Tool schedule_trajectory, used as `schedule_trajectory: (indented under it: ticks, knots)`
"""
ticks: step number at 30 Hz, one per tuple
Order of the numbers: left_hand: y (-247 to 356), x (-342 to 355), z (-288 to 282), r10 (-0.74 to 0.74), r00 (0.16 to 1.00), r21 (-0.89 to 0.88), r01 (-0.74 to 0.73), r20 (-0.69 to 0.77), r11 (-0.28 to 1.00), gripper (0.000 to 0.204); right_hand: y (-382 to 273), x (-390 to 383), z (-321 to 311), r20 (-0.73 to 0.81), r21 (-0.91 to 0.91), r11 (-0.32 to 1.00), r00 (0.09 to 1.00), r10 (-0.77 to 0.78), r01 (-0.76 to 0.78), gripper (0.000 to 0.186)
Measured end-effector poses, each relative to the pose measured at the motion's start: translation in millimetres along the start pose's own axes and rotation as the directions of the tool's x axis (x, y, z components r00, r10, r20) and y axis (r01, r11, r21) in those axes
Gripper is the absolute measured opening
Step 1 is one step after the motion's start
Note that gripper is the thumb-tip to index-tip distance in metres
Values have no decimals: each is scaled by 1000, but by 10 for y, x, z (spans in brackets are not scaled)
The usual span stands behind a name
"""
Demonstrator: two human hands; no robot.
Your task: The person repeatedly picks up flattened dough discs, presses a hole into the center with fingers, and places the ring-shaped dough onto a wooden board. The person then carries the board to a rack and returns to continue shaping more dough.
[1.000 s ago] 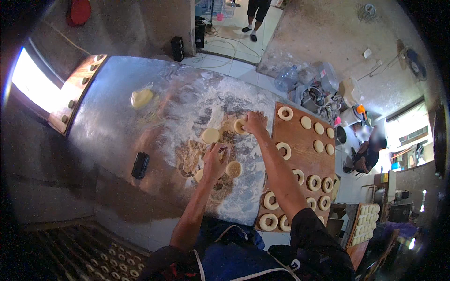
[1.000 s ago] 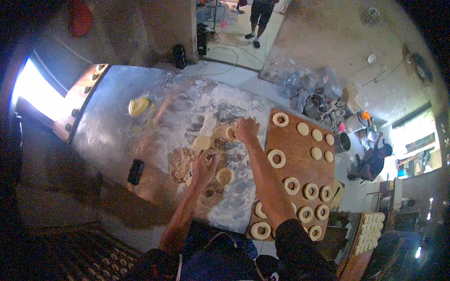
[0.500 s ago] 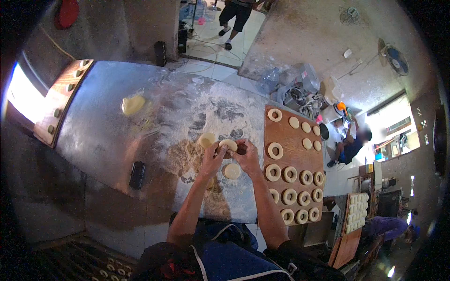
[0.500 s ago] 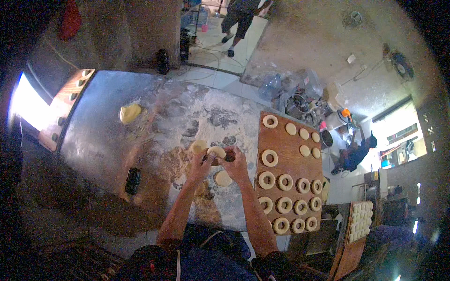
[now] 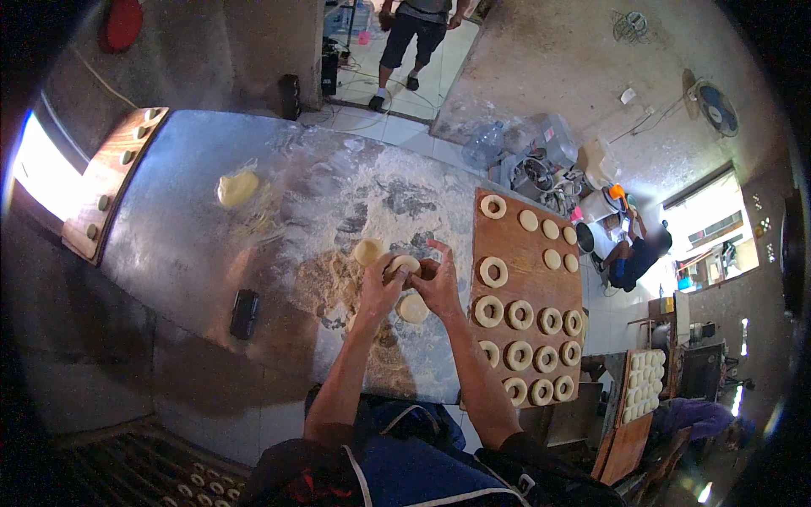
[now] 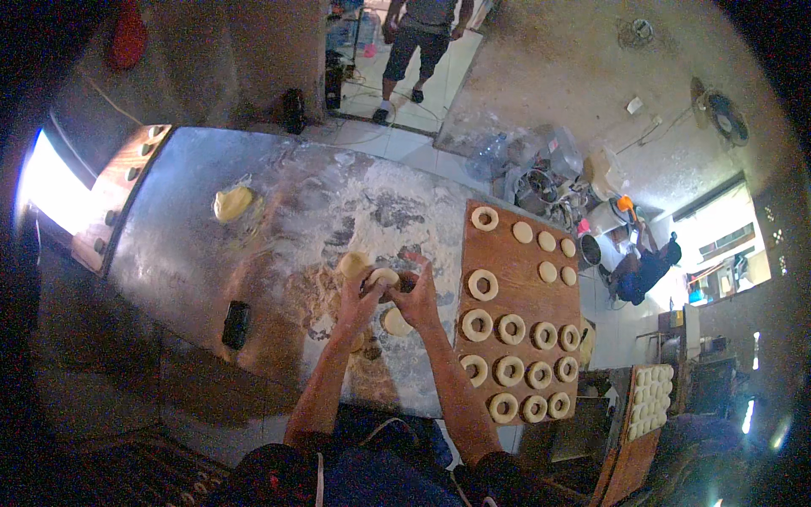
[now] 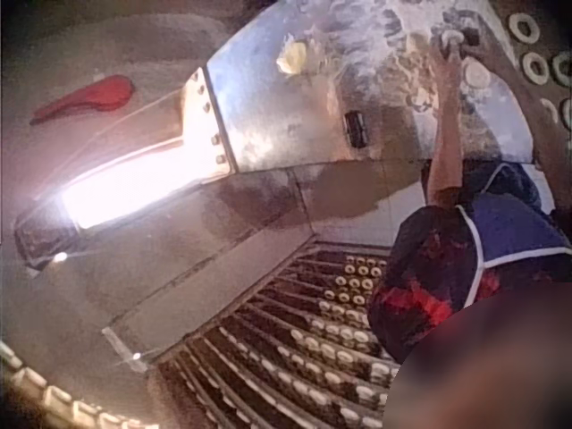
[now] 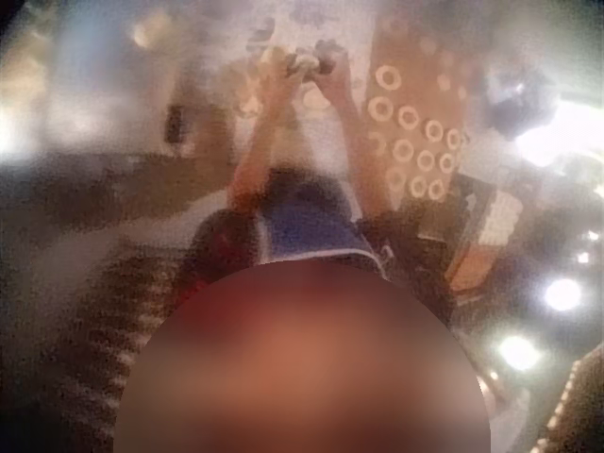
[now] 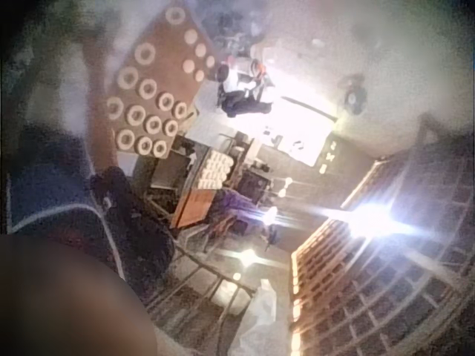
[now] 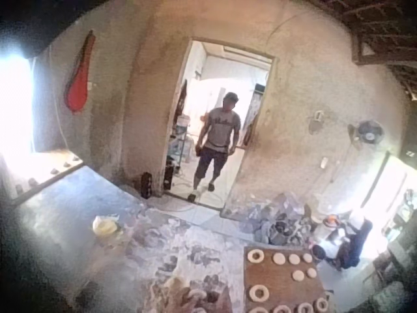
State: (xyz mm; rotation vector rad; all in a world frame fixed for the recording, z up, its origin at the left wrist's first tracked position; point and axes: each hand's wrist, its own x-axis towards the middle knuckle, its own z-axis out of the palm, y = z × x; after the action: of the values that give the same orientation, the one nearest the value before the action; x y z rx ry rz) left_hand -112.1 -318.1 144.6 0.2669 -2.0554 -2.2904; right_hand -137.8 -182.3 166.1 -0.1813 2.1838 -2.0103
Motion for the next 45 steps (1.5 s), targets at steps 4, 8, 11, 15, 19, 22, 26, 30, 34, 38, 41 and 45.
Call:
schedule_trajectory:
  ticks: [4,8,11,15,19,22,26,30,34,38,41,45]
  knots:
    - [-9,-17,128,-217,976,-311,205,-4,928,59,-16,-92,-189,152,63,997,987,40,-50,67]
    - [-15,-109,252,-237,943,-562,331,236,758,71,33,-158,-557,344,327,937,939,4,-124,53]
    - [-111,-143,464,-41,935,-551,242,352,799,67,187,-116,-800,185,477,839,963,194,-261,42]
    - [-354,-36,933,-96,986,-729,168,139,663,36,430,-108,-1002,-191,127,961,945,266,-245,56]
    - [-506,-5,1311,64,992,-203,-85,-105,975,28,463,-189,-1187,-51,466,840,939,340,-279,58]
    - [-520,-60,1553,181,982,101,-176,-47,979,19,382,-235,-1311,-196,-264,956,978,75,-127,55]
    - [-556,-84,1852,-351,934,-870,220,58,440,34,339,-309,-1521,-241,114,954,924,296,-276,60]
    - [-640,-56,2056,-21,991,-24,18,-131,1000,35,417,-366,-1758,-137,-242,932,960,243,-271,66]
    - [-675,-37,2200,-336,941,-776,232,27,587,42,525,-373,-1920,-273,-51,998,961,33,-49,64]
    - [-733,-50,2351,206,975,207,-185,-85,961,34,599,-400,-2089,-217,-101,987,971,99,-123,66]
    - [-847,-32,2453,-164,983,-491,103,-82,865,36,624,-456,-2215,-258,13,980,946,197,-200,72]
    - [-974,31,2575,-20,999,-178,13,-41,984,36,601,-525,-2363,-156,-51,976,967,201,-211,69]
